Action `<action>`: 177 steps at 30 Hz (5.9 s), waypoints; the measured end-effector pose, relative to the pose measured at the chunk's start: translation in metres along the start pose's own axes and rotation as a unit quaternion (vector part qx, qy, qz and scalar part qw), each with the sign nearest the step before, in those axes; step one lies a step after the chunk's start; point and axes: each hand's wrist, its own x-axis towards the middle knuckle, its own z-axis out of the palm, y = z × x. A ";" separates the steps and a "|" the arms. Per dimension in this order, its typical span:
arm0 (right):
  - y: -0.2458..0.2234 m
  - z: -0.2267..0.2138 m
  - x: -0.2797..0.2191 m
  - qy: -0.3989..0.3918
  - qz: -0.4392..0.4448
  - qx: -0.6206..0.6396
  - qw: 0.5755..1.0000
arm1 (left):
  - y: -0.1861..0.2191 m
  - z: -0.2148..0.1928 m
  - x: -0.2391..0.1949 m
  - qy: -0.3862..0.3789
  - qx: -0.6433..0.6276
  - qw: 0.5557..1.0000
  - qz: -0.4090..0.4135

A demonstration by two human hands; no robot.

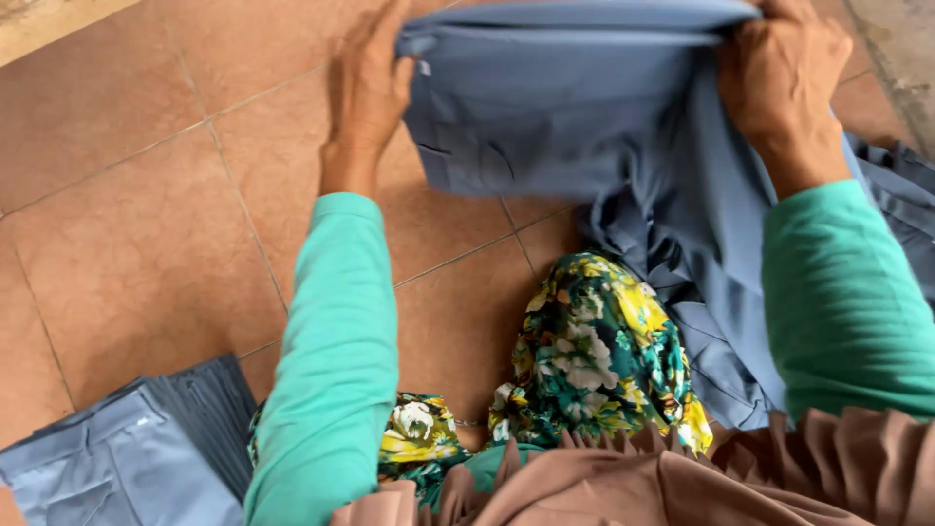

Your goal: The person sits on the floor and folds a pair of grey trousers by hand. They smooth the fabric, fold the legs together, and then fold the garment into a compact rectangle before placing it on a stack.

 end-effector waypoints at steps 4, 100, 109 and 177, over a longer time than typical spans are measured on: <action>-0.073 -0.011 0.046 0.071 0.033 -0.027 0.997 | -0.002 -0.084 -0.039 0.048 0.021 0.999 0.000; -0.273 -0.101 -0.063 -0.273 -0.086 0.473 0.833 | -0.075 -0.138 -0.333 0.364 -0.408 0.489 -0.680; -0.209 -0.040 -0.016 -0.068 -0.111 0.409 0.903 | -0.126 -0.142 -0.324 0.257 -0.292 0.600 -0.698; -0.266 0.076 -0.118 -0.440 0.346 0.444 0.700 | 0.001 0.064 -0.374 -0.227 0.056 0.863 -0.449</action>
